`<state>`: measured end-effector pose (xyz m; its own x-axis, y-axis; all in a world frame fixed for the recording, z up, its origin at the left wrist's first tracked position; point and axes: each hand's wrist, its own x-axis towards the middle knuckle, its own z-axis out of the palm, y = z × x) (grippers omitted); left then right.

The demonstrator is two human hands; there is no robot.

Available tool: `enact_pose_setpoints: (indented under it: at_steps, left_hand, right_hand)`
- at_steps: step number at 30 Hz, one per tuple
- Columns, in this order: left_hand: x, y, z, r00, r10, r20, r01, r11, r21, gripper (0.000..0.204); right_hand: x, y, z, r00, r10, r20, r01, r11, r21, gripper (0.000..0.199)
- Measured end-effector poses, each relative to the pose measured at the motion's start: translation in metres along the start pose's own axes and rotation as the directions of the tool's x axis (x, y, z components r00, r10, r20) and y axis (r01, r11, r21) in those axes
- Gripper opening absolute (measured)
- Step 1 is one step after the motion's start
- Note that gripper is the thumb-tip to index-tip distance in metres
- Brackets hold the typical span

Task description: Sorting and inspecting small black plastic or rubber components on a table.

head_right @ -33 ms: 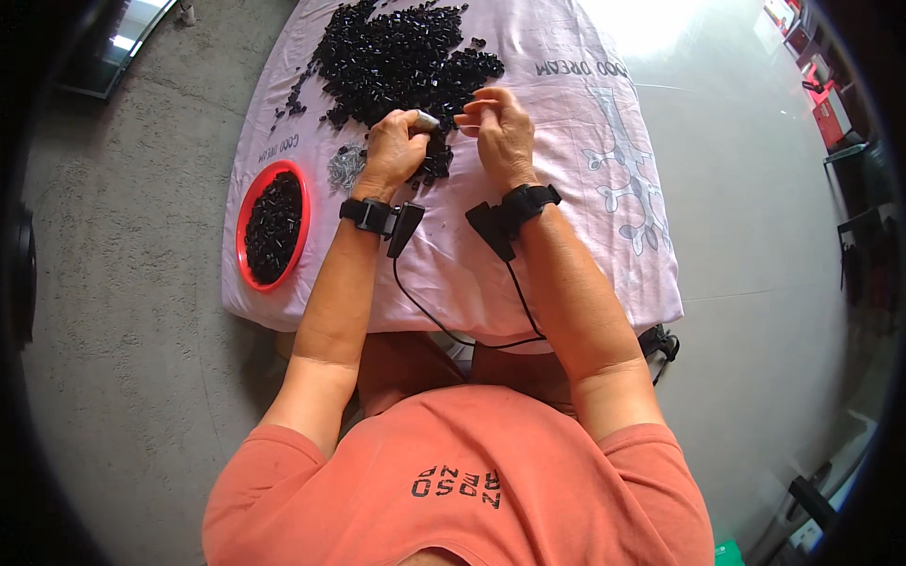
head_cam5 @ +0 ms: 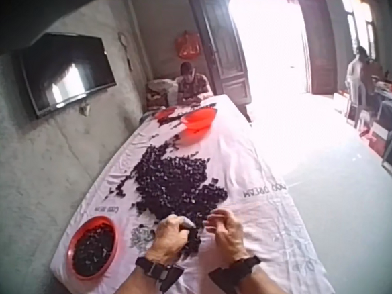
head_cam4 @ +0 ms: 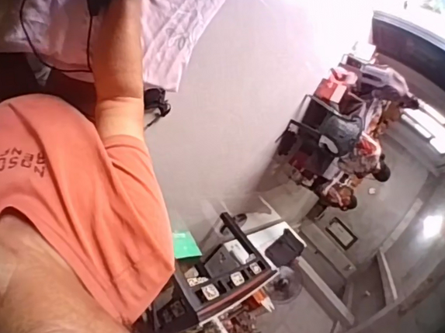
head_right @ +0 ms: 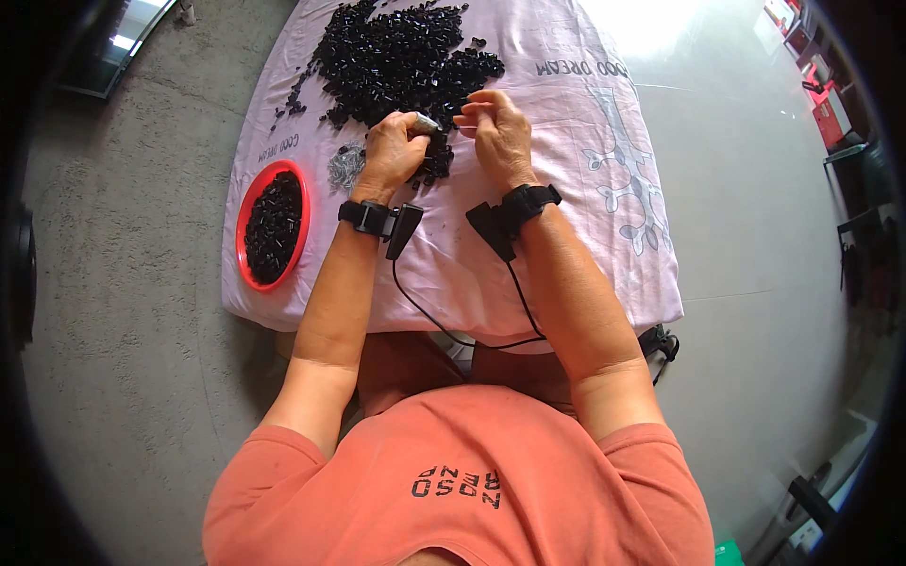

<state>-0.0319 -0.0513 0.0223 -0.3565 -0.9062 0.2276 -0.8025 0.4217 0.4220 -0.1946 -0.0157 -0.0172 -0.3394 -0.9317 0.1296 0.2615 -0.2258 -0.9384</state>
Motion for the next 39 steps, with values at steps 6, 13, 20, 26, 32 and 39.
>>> enact_pose_setpoints:
  at_steps: [6, 13, 20, 26, 32, 39]
  left_hand:
    - [-0.005, -0.006, -0.003, 0.998, 0.000, -0.063, -0.009, 0.991, -0.136, 0.018]
    - [0.001, 0.011, 0.007, 0.999, -0.002, -0.054, -0.001, 0.999, -0.047, 0.019]
    - [-0.007, 0.000, 0.003, 0.996, -0.073, 0.060, 0.077, 0.996, -0.054, 0.018]
    - [-0.017, -0.002, 0.000, 0.998, 0.056, -0.005, -0.056, 0.998, 0.007, 0.022]
    - [-0.016, -0.001, 0.001, 0.997, -0.057, 0.042, 0.059, 0.998, -0.037, 0.018]
    - [-0.018, -0.003, 0.005, 1.000, -0.004, -0.027, 0.004, 1.000, -0.024, 0.015]
  right_hand:
    - [0.003, 0.009, 0.001, 0.997, -0.045, 0.056, 0.054, 0.981, -0.185, 0.021]
    - [0.002, 0.012, -0.005, 0.994, -0.056, 0.096, 0.078, 0.969, -0.235, 0.028]
    - [-0.002, 0.003, -0.002, 0.981, 0.064, 0.183, -0.035, 0.987, -0.157, 0.036]
    - [-0.003, 0.001, -0.001, 0.991, 0.075, 0.106, -0.060, 0.988, -0.139, 0.030]
    - [0.000, -0.008, -0.007, 0.997, -0.005, -0.078, -0.016, 0.962, -0.271, 0.020]
    - [-0.007, 0.002, -0.008, 0.940, -0.223, 0.260, 0.339, 0.718, -0.608, 0.012]
